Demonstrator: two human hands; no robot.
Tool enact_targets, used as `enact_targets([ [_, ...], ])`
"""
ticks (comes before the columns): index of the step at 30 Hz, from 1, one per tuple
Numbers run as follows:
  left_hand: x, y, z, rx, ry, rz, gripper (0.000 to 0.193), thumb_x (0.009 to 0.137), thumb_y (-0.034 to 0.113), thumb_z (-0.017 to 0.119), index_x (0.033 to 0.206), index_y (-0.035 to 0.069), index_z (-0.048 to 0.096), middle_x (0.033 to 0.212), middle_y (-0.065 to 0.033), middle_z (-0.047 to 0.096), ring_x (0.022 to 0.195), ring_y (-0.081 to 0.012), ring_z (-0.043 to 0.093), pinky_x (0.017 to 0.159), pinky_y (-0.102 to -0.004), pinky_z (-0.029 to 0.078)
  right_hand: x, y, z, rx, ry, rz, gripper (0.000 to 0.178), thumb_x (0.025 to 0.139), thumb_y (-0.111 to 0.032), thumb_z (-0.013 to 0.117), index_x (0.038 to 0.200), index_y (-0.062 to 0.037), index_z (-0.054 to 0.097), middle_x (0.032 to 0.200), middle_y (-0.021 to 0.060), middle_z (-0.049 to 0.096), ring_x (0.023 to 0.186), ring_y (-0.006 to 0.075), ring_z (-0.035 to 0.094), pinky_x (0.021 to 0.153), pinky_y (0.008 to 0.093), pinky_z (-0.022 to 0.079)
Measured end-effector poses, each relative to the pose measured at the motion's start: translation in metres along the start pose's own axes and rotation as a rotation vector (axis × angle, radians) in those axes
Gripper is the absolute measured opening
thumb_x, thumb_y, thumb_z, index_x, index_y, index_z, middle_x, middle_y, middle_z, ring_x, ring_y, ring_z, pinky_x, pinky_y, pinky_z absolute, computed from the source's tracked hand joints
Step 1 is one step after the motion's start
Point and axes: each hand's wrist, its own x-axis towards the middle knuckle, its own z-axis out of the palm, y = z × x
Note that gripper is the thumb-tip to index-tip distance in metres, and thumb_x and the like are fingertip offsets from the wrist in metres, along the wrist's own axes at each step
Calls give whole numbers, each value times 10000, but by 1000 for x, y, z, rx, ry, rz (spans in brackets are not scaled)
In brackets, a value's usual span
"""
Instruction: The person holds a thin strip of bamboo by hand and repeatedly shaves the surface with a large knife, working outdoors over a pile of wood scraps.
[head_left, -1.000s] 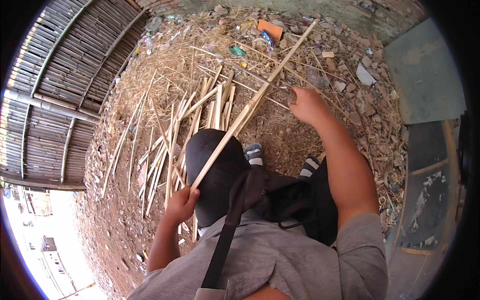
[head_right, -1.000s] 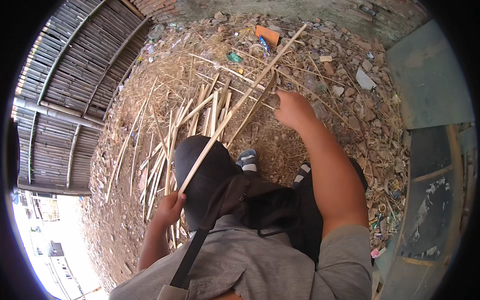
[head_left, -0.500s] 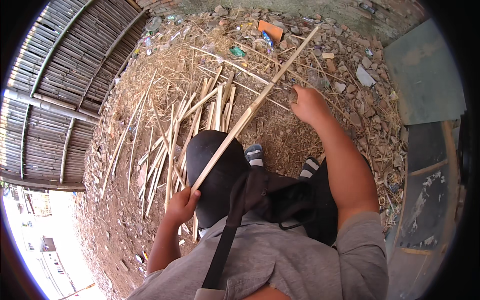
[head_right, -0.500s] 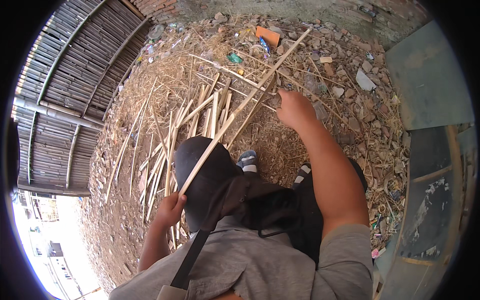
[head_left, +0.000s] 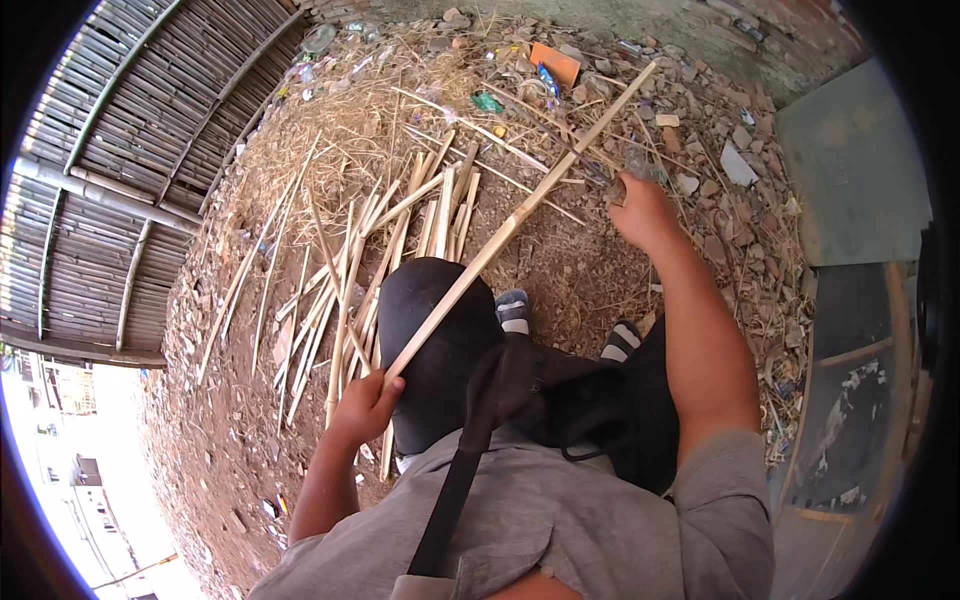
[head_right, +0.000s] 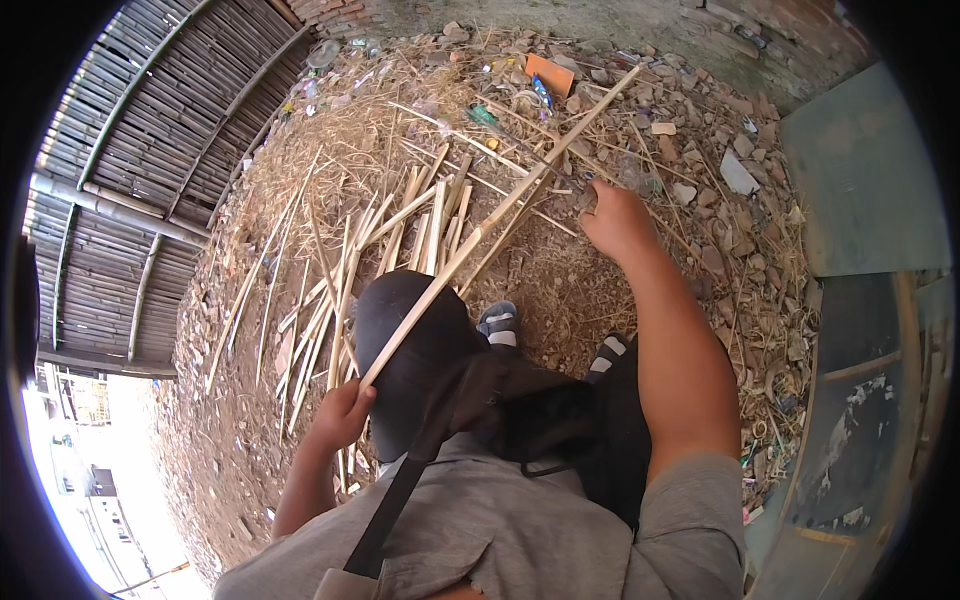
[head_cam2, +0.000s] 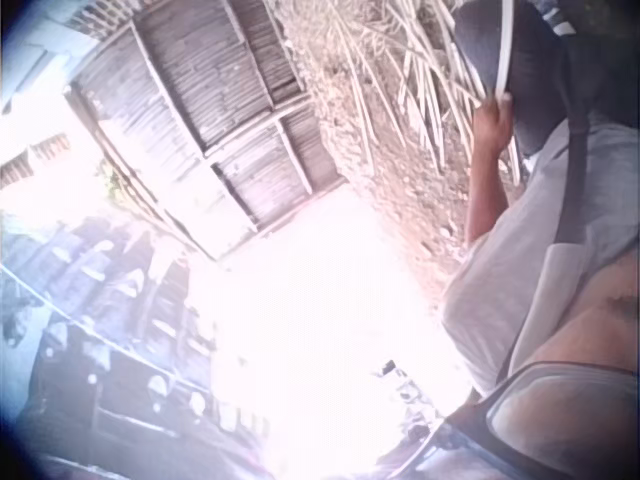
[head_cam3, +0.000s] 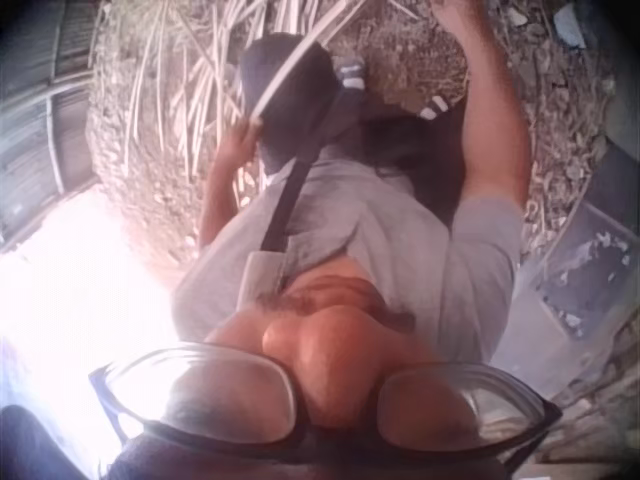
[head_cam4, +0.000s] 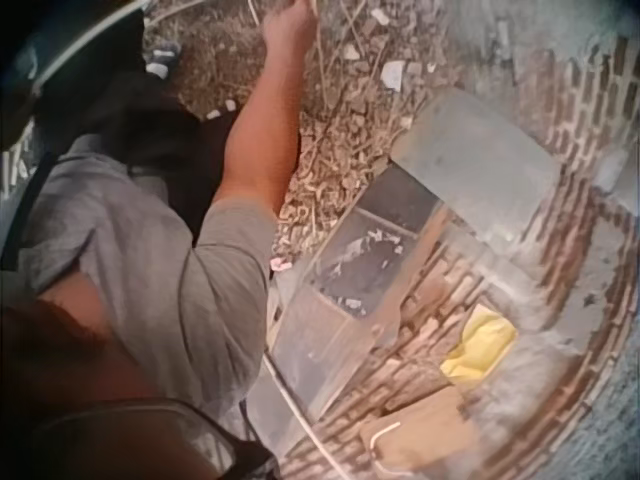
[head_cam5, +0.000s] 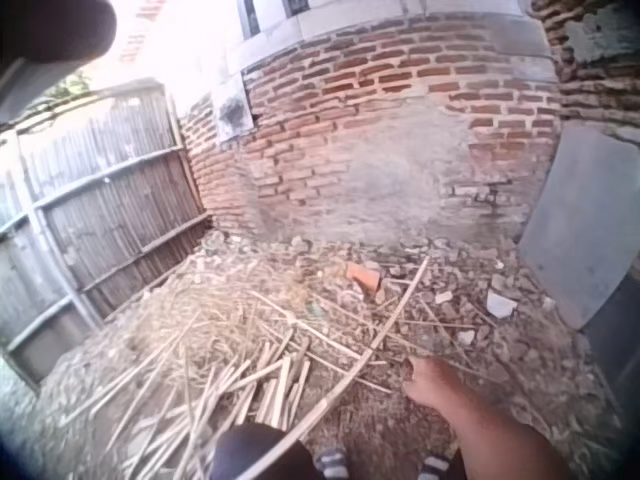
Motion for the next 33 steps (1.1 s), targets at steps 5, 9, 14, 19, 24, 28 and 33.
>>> enact_targets([
  [5,0,3,-1,-16,-18,10,512,1025,472,515,836,2,589,718,-224,634,735,-435,649,660,-491,482,-43,-61,3,-26,-172,-418,338,803,-134,705,1125,-50,648,943,185,710,864,375,699,758,465,554],
  [9,-6,-3,1,8,18,0,508,1026,468,514,842,1,592,710,-221,629,718,-429,644,654,-483,480,-55,-91,5,-180,-264,-648,391,802,-126,726,1179,-51,656,950,189,714,819,338,706,728,438,552],
  [14,-1,0,4,-74,19,-9,511,1024,469,514,836,0,590,709,-227,624,723,-437,638,665,-497,474,-7,-25,8,115,-79,-77,413,861,-202,734,1232,-41,649,921,174,718,806,323,703,738,434,545],
  [19,1,2,-2,-9,-14,-11,506,1020,463,518,833,-1,588,722,-239,627,739,-450,632,678,-512,468,-18,-30,-17,29,-11,-65,397,868,-217,732,1210,-32,649,885,172,705,813,336,697,748,442,541],
  [24,-1,3,3,-14,10,-5,492,1017,453,528,823,3,576,726,-244,628,752,-459,632,678,-518,469,-47,-67,5,72,-108,-353,321,818,-180,731,1106,-55,663,867,172,689,815,364,686,747,459,540],
  [28,-7,5,1,78,55,2,487,1016,449,535,816,6,564,717,-246,626,746,-471,629,664,-520,469,-49,-82,12,-58,-256,-587,277,801,-149,721,1059,-63,665,876,176,693,802,364,681,731,457,540],
  [33,2,3,8,20,76,-18,488,1017,444,538,800,7,548,703,-253,622,729,-484,628,646,-534,468,-12,-30,13,139,-55,-166,258,865,-227,714,1038,-49,642,891,186,711,869,374,704,758,473,553],
])
